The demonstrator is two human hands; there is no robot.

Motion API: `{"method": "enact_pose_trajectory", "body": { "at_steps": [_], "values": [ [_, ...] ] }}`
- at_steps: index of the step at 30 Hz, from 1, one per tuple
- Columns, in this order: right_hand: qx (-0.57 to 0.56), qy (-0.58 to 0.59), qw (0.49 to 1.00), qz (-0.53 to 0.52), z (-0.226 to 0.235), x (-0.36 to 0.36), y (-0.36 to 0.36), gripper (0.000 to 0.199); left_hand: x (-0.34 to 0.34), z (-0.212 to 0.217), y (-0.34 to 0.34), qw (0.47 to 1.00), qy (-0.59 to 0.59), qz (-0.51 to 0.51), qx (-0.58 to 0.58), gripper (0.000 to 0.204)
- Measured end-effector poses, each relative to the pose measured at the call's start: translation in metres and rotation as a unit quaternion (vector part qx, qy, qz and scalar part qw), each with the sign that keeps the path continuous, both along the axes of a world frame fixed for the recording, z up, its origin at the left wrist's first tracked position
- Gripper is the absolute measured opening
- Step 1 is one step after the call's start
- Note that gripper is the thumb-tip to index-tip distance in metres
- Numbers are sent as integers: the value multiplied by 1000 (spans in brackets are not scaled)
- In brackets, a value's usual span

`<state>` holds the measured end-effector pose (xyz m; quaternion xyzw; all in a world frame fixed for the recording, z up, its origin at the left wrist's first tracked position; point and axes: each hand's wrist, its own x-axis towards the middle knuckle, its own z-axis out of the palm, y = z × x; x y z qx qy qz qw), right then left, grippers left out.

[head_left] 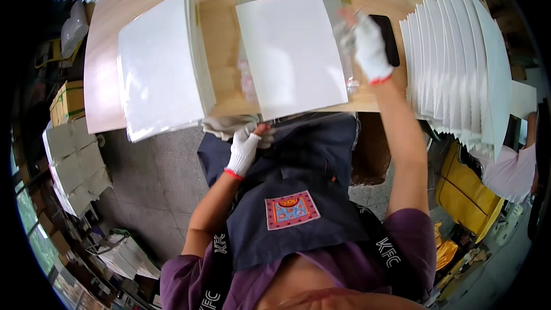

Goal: The person places white paper sheets into clear plastic bags on a table, then stacks the filled bags. The person repeats this process with multiple sheets and bags.

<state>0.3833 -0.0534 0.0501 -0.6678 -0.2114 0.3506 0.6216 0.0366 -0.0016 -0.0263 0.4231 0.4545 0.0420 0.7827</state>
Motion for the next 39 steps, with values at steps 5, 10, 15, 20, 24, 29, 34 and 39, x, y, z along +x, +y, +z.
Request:
{"method": "enact_pose_trajectory", "body": {
  "at_steps": [5, 10, 15, 20, 24, 29, 34, 39],
  "values": [
    [-83, -55, 964, 248, 2, -144, -49, 35, 0, -5, 11, 995, 16, -59, 76, 27],
    [-161, -426, 843, 284, -33, -202, -48, 12, -5, -7, 13, 994, -43, -52, 81, 26],
    [-164, -457, 831, 272, -33, -216, -40, 8, -2, -14, 18, 997, -43, -45, 41, 23],
    [-52, -280, 901, 329, -31, -207, -57, 15, -7, -49, 26, 991, -99, 58, 64, 16],
    [165, 320, 928, -92, -4, -149, -156, 11, -20, 0, 24, 994, -86, 6, 66, 20],
    [-46, -50, 982, -174, -58, -106, -258, 3, -27, 0, 23, 989, -48, -58, 127, 21],
    [-66, 23, 994, 88, -24, -170, -156, 25, -24, 3, 24, 990, -41, -65, 118, 23],
    [-119, -275, 926, 229, -29, -216, -63, 19, -24, 1, 24, 988, -60, -56, 131, 23]
  ]
}}
